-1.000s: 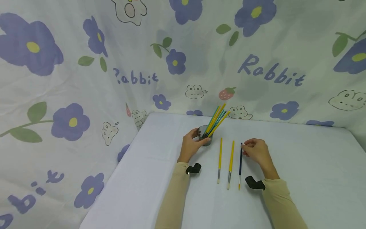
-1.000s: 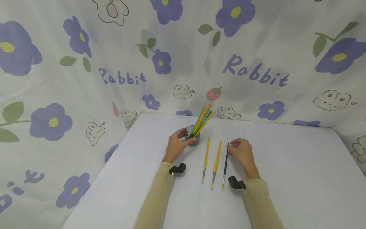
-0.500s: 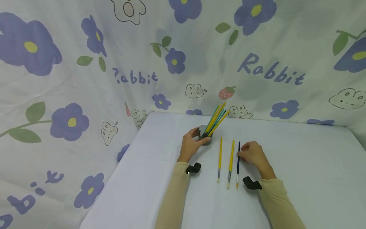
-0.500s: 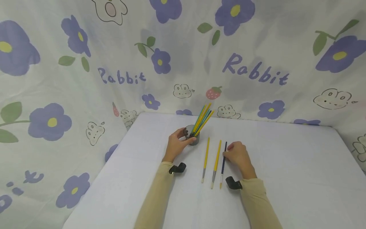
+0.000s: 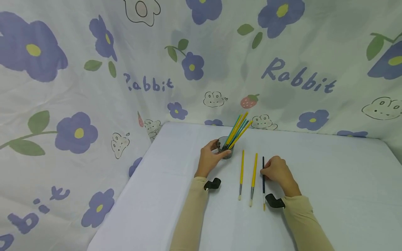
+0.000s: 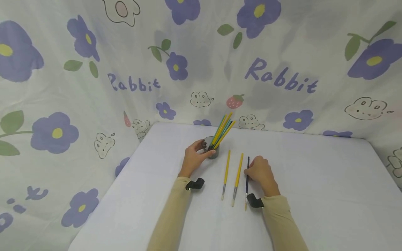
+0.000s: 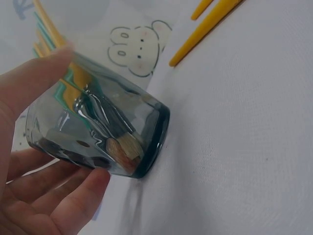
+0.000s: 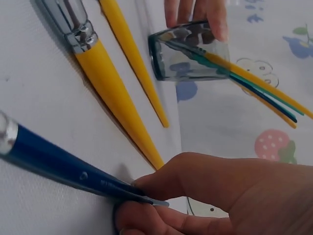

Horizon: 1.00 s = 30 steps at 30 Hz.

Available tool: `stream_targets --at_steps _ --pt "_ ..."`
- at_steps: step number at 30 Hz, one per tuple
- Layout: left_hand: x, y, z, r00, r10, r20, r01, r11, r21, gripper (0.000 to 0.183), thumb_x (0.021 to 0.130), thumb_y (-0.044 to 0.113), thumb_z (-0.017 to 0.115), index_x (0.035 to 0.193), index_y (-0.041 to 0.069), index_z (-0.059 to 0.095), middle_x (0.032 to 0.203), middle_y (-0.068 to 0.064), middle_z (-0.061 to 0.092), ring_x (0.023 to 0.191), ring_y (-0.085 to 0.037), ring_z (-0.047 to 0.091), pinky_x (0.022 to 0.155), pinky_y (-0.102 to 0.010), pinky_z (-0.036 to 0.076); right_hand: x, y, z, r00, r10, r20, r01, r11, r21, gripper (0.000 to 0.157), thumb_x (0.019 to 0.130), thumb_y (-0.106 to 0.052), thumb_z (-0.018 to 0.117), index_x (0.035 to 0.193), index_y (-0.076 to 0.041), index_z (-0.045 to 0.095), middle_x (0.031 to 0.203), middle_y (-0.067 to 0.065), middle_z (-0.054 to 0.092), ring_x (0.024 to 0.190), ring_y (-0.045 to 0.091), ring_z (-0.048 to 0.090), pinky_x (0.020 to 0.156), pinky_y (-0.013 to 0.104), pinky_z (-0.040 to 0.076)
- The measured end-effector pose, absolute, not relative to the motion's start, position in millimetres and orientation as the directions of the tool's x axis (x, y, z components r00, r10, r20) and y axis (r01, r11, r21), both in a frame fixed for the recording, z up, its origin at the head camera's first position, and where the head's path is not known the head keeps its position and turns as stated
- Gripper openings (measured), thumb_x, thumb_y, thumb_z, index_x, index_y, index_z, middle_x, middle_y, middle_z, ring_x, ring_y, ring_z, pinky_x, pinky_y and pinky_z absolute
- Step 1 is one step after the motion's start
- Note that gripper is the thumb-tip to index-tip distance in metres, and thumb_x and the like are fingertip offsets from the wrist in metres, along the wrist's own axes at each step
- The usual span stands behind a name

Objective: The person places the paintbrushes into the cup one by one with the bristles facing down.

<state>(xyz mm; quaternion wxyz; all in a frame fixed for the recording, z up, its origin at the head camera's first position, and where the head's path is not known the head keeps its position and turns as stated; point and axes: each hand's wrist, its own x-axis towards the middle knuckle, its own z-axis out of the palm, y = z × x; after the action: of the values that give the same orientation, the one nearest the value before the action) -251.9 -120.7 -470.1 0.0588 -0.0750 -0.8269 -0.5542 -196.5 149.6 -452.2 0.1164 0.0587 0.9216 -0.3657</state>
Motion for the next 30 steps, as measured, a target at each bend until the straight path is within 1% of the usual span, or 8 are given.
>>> stream_targets --at_steps 6,12,16,20,23,26,30 --pt "-253 -122 -472 -0.979 0.065 0.194 0.204 0.368 0.907 0.083 0.081 0.043 0.089 0.145 0.001 0.056 0.134 -0.021 0.068 0.126 -0.03 0.065 0.098 -0.039 0.063 -195 143 -453 -0.966 0.056 -0.251 0.203 0.766 -0.61 0.023 0.084 -0.015 0.077 0.086 0.004 0.064 0.072 0.011 0.066 0.063 0.02 0.061 0.053 0.027 0.048" --pt "-253 -122 -471 -0.979 0.069 0.193 0.204 0.369 0.907 0.083 0.082 0.042 0.088 0.146 0.001 0.055 0.135 -0.022 0.067 0.127 -0.032 0.064 0.097 -0.036 0.063 -194 135 -451 -0.967 0.092 -0.237 0.212 0.806 -0.553 0.029 0.084 -0.018 0.077 0.091 0.006 0.062 0.078 0.016 0.064 0.064 0.023 0.06 0.05 0.027 0.048" --pt "-252 -122 -471 -0.98 0.069 0.184 0.196 0.362 0.911 0.083 0.082 0.041 0.088 0.146 0.0 0.055 0.136 -0.023 0.066 0.128 -0.033 0.064 0.098 -0.036 0.063 -194 134 -452 -0.966 0.103 -0.237 0.221 0.805 -0.551 0.032 0.084 -0.019 0.078 0.092 0.007 0.061 0.08 0.016 0.064 0.064 0.023 0.06 0.05 0.027 0.048" --pt "-251 -122 -470 -0.98 0.068 0.187 0.199 0.361 0.911 0.084 0.082 0.041 0.089 0.146 0.0 0.054 0.137 -0.024 0.066 0.128 -0.033 0.064 0.098 -0.038 0.063 -195 141 -453 -0.965 0.09 -0.248 0.225 0.772 -0.594 0.03 0.085 -0.021 0.076 0.09 0.006 0.063 0.077 0.014 0.064 0.064 0.022 0.06 0.051 0.027 0.048" --pt "-251 -122 -470 -0.98 0.064 0.187 0.197 0.362 0.911 0.084 0.082 0.041 0.089 0.146 0.0 0.054 0.136 -0.023 0.066 0.128 -0.033 0.064 0.098 -0.039 0.063 -197 151 -454 -0.964 0.07 -0.255 0.224 0.731 -0.645 0.029 0.088 -0.022 0.074 0.092 0.005 0.066 0.073 0.011 0.067 0.063 0.019 0.062 0.054 0.028 0.049" --pt "-252 -122 -471 -0.982 0.063 0.181 0.191 0.363 0.912 0.084 0.082 0.042 0.089 0.146 0.0 0.054 0.137 -0.023 0.066 0.128 -0.033 0.064 0.098 -0.038 0.062 -200 161 -454 -0.965 0.064 -0.256 0.233 0.663 -0.711 0.031 0.091 -0.022 0.07 0.1 0.007 0.067 0.073 0.01 0.071 0.063 0.015 0.065 0.056 0.026 0.052" --pt "-253 -122 -472 -0.983 0.065 0.173 0.185 0.364 0.913 0.085 0.082 0.043 0.088 0.147 0.0 0.054 0.137 -0.022 0.066 0.128 -0.032 0.064 0.098 -0.036 0.063 -201 169 -448 -0.961 0.082 -0.265 0.27 0.493 -0.827 0.036 0.094 -0.019 0.066 0.115 0.011 0.064 0.083 0.011 0.073 0.066 0.011 0.067 0.061 0.025 0.062"
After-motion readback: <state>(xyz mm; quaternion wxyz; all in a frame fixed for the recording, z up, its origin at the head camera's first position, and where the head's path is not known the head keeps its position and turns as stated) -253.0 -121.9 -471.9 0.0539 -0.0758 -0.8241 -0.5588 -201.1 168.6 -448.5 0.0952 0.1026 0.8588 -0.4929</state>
